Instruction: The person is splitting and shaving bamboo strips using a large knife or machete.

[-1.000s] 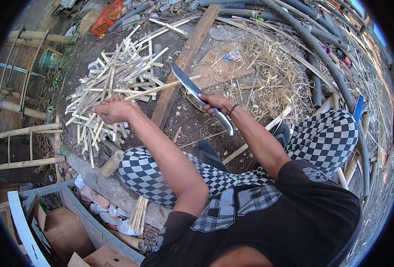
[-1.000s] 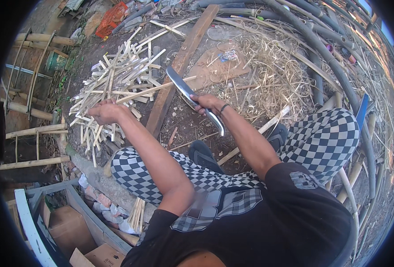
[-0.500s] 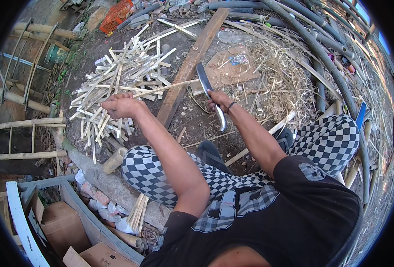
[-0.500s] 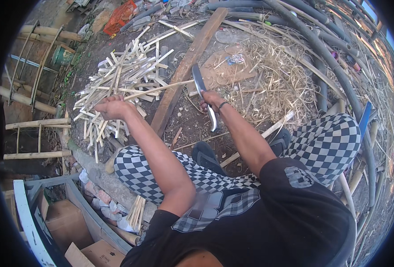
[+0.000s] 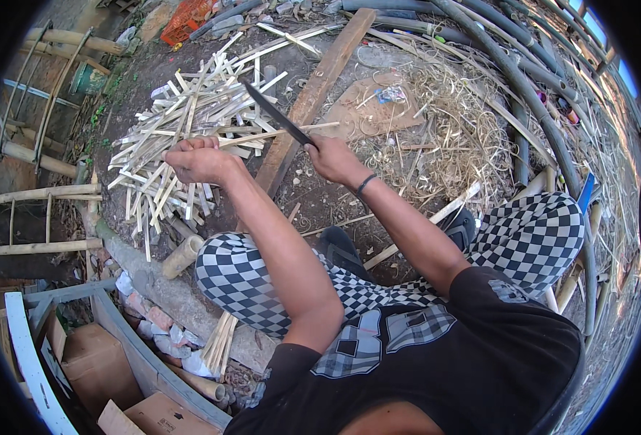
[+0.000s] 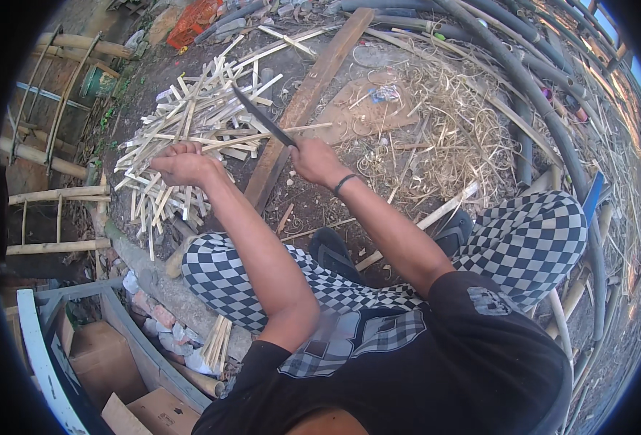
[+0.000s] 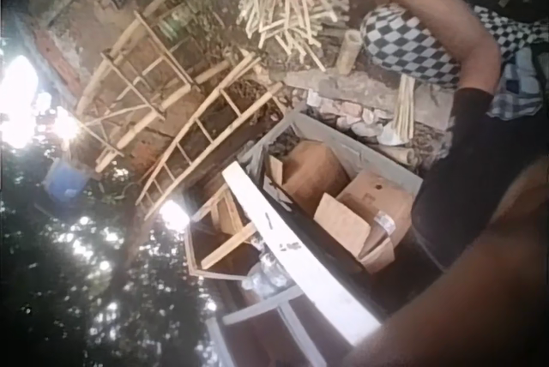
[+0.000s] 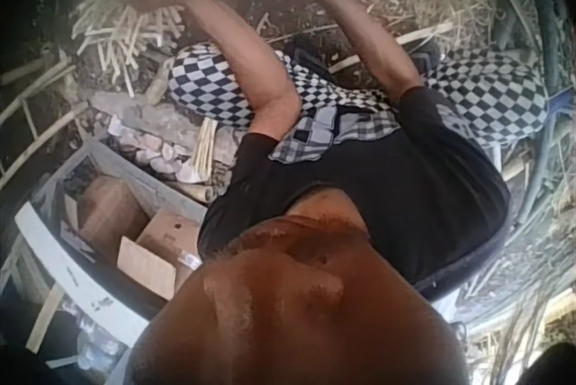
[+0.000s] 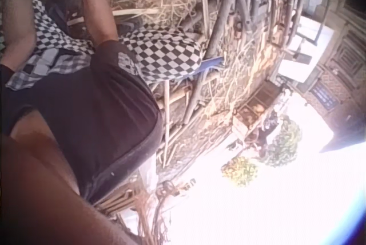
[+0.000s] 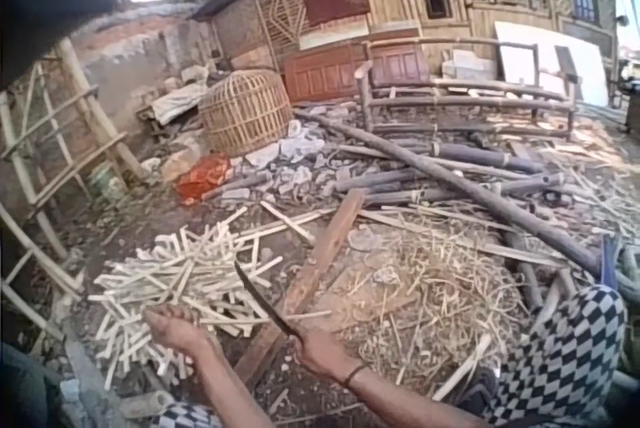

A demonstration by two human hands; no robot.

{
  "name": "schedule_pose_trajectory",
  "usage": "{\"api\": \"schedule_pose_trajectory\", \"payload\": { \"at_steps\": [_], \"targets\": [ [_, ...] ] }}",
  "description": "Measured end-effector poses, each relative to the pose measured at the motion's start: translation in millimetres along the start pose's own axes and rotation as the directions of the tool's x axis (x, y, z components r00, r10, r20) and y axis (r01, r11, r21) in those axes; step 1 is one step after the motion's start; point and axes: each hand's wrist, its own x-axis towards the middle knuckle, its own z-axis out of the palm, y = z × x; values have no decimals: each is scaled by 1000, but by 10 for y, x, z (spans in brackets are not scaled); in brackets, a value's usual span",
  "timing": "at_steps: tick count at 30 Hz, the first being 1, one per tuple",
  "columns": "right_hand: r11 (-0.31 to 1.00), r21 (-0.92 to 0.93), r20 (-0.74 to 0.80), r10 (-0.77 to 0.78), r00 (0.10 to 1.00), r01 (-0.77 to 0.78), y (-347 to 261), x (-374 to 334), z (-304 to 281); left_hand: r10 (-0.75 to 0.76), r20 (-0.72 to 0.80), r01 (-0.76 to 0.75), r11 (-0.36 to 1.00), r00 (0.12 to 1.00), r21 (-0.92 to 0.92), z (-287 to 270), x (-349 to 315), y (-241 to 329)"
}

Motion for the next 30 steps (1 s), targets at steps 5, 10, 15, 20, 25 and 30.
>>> {"api": "schedule_pose_trajectory", "payload": {
  "at_steps": [5, 10, 15, 20, 25, 30],
  "targets": [
    [996, -55, -42, -74, 996, 72, -507, -180, -86, 43, 83, -43, 999, 996, -6, 83, -107, 11],
    [985, 26, -226, 171, 959, -170, 525, 97, 94, 10, 152, -5, 1000, 988, -31, 146, -181, -34],
    [981, -186, 4, 61, 998, -59, -355, -16, -31, 17, 133, -12, 999, 991, -42, 27, -83, 56],
    [965, -200, -130, 148, 981, -172, 740, 8, 224, -16, 100, 20, 999, 995, -46, 78, -139, -3],
    [932, -312, -113, 156, 981, -184, 775, 231, 189, -27, 48, 27, 1000, 998, -13, 32, -68, -3],
    [970, -202, -115, 114, 987, -135, 655, 27, 365, 13, 95, -11, 1000, 995, -21, -1, -34, 36]
  ]
}}
